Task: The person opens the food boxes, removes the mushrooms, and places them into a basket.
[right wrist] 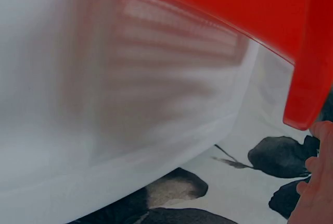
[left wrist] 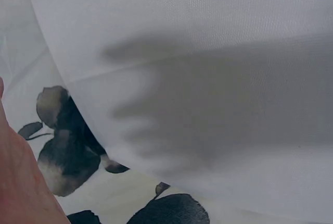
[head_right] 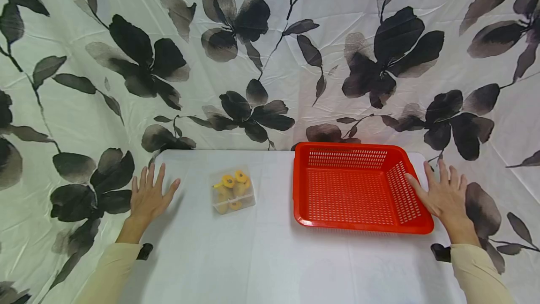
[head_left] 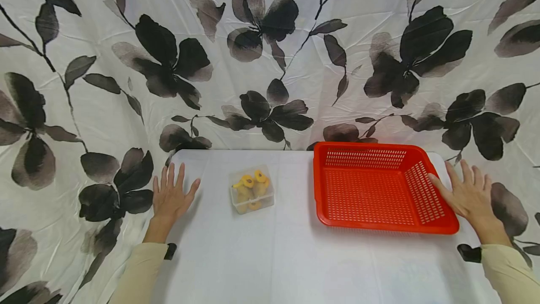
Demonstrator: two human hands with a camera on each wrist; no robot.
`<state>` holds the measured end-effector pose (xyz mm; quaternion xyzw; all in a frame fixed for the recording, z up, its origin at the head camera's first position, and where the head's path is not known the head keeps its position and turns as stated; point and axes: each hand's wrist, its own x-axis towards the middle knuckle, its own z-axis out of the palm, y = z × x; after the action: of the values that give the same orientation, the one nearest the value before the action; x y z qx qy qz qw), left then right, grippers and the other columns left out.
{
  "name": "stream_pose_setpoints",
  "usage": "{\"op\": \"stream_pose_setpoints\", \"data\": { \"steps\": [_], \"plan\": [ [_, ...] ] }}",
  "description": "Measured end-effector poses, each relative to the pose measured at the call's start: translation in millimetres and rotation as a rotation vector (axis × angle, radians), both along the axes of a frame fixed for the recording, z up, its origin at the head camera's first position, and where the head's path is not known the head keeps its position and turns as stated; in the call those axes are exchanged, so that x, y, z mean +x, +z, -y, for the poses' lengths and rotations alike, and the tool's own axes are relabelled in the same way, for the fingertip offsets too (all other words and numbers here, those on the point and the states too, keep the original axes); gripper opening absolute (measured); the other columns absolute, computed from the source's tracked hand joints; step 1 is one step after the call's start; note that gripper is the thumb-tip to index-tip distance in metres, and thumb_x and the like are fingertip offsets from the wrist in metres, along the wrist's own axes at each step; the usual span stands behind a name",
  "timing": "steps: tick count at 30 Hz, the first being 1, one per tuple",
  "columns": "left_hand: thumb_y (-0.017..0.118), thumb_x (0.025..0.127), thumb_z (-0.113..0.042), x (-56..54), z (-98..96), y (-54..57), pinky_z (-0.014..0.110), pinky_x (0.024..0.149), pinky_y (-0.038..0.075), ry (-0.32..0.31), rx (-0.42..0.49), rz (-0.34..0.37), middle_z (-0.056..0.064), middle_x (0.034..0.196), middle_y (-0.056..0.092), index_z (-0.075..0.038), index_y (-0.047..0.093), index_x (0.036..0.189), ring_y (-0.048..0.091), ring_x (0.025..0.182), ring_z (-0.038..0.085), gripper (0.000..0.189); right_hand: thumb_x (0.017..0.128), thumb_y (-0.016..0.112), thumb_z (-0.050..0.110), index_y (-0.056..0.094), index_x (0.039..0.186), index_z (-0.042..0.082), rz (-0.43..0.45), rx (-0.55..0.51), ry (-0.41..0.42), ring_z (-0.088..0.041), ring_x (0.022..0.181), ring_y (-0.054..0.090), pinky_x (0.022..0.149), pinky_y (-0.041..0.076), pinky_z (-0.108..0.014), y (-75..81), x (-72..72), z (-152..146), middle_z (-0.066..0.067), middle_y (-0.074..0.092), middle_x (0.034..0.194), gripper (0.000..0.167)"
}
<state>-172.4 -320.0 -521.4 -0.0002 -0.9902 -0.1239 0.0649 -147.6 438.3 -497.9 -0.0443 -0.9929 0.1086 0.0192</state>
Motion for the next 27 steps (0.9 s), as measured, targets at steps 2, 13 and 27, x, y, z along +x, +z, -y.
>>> {"op": "stream_pose_setpoints", "data": {
  "steps": [2, 13, 27],
  "plan": [
    [0.036, 0.105, -0.061, -0.8, -0.5, -0.3, 0.062, 0.121, -0.006, -0.001, -0.003, 0.003, 0.030, 0.166, 0.011, -0.002, 0.020, 0.162, 0.003, 0.154, 0.047, 0.083, 0.101, 0.029, 0.069, 0.014, 0.160, -0.001, 0.001, -0.001, -0.003, -0.065, 0.141, 0.004, 0.113, -0.005, -0.076, -0.2, 0.2, -0.2, -0.042, 0.007, 0.158, 0.093],
    [0.036, 0.106, -0.060, -1.2, 0.9, -3.7, 0.063, 0.120, -0.007, 0.003, 0.006, 0.026, 0.030, 0.166, 0.009, -0.002, 0.020, 0.162, 0.001, 0.154, 0.046, 0.082, 0.101, 0.030, 0.069, 0.016, 0.159, -0.002, -0.008, -0.021, -0.013, -0.065, 0.141, 0.004, 0.113, -0.005, -0.077, -3.1, 1.7, 0.8, -0.041, 0.006, 0.158, 0.092],
    [0.034, 0.106, -0.061, -7.0, -1.8, -9.6, 0.064, 0.120, -0.006, -0.001, 0.018, 0.036, 0.032, 0.165, 0.013, -0.001, 0.021, 0.162, 0.001, 0.154, 0.046, 0.082, 0.102, 0.031, 0.067, 0.015, 0.160, -0.001, -0.023, -0.024, -0.012, -0.064, 0.140, 0.007, 0.113, -0.003, -0.076, -7.4, 3.5, 1.7, -0.041, 0.008, 0.157, 0.091]
  ]
}}
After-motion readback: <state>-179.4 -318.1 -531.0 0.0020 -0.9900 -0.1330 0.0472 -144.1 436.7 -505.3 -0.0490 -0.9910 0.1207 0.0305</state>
